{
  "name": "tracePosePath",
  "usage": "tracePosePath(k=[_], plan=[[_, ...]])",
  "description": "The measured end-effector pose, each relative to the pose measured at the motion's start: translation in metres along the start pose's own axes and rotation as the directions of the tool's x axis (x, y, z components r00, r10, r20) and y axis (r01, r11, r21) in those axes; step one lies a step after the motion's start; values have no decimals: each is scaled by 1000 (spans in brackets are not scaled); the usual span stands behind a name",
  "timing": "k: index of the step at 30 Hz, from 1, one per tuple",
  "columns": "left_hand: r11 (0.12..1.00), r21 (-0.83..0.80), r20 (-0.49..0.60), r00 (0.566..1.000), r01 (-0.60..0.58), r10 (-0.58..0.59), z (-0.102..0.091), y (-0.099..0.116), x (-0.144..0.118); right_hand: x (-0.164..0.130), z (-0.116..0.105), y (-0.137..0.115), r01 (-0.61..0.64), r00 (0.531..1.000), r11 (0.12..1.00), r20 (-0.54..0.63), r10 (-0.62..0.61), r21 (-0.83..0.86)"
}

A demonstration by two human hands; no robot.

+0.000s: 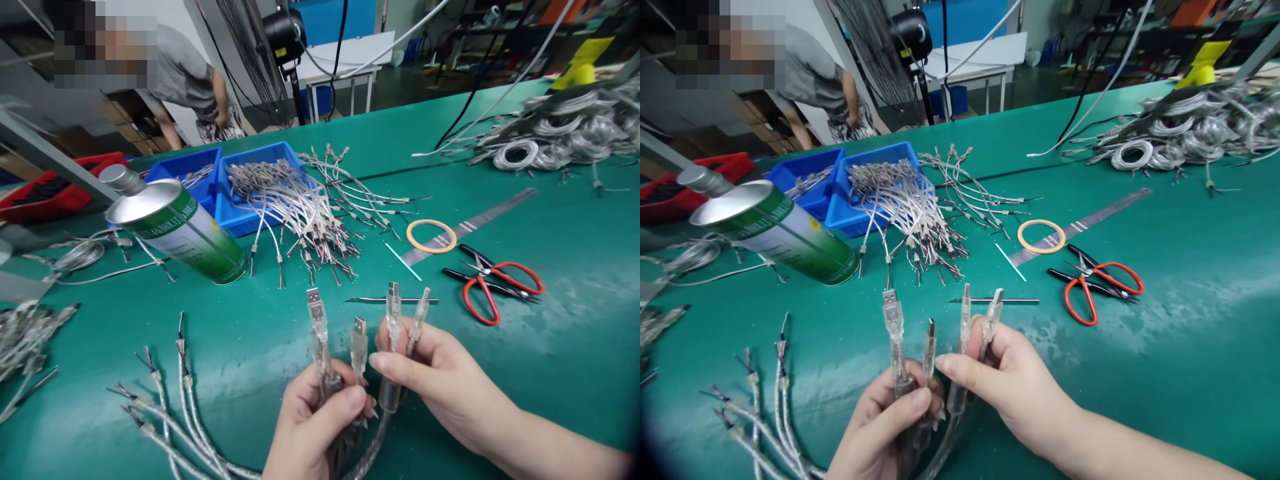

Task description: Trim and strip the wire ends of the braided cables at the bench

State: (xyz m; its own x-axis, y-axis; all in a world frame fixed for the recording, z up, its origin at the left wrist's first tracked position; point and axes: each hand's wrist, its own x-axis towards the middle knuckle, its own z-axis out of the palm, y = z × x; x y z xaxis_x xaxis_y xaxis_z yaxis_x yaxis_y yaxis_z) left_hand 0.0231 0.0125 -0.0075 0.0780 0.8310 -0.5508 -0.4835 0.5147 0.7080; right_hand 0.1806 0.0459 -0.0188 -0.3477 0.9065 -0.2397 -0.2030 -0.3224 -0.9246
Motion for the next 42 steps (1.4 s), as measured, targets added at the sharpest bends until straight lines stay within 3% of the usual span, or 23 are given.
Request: tracePosePath(k=[16, 37, 42], plan=[[999, -35, 75, 997, -11, 14, -2, 0, 1, -2, -1, 0, -40, 999, 999, -18, 41, 17], [996, -84, 75, 997, -3, 9, 0, 3, 1, 1, 0, 2, -99, 994, 995, -44, 100, 12], [991, -126, 109, 994, 34, -20, -3, 1, 4, 2, 3, 1, -102, 994, 994, 46, 100, 26]])
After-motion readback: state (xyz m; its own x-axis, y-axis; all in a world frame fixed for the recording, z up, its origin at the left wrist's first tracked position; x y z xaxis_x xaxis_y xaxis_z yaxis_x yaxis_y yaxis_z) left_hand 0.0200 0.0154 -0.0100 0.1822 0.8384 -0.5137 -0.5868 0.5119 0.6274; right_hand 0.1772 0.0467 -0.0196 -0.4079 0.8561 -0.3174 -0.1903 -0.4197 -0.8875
